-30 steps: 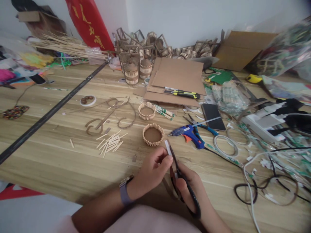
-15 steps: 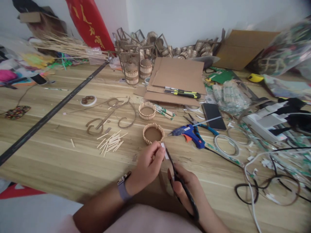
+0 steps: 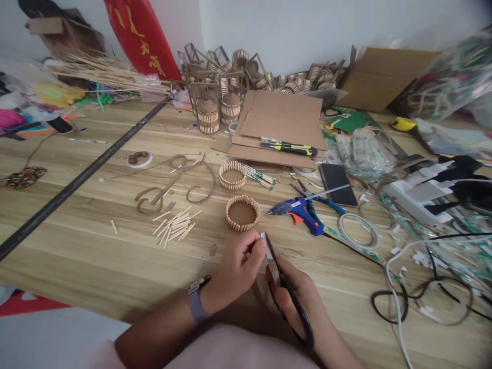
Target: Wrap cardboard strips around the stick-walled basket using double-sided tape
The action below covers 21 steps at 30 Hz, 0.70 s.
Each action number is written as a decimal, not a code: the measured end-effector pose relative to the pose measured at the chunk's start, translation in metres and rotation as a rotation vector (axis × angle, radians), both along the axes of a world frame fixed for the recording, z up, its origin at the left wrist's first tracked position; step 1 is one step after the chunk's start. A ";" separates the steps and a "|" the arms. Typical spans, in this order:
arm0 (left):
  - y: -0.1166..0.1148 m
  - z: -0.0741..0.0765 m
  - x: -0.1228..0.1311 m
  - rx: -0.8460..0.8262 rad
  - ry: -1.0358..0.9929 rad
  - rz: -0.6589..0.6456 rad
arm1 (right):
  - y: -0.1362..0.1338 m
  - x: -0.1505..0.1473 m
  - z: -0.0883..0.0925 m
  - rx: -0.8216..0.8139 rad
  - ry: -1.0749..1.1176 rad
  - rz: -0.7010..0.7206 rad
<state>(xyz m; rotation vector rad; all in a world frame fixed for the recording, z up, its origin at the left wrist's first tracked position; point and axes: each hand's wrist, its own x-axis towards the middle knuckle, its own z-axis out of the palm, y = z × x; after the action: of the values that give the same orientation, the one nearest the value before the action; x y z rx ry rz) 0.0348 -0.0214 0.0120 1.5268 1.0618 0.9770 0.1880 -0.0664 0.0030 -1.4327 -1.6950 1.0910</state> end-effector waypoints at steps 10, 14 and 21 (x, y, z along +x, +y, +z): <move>-0.004 0.000 0.003 -0.032 -0.030 -0.063 | 0.001 0.021 0.006 0.042 -0.163 -0.108; 0.000 0.003 0.000 -0.104 -0.136 -0.005 | 0.007 0.063 -0.001 0.043 -0.548 -0.265; 0.010 0.021 -0.010 -0.236 -0.352 0.180 | -0.005 0.119 -0.025 0.188 -1.095 -0.217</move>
<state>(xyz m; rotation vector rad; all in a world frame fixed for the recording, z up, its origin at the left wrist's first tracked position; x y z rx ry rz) 0.0251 -0.0115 0.0329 1.0350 1.0291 1.1506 0.3070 -0.0713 -0.0218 -2.2019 -2.1475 -0.0722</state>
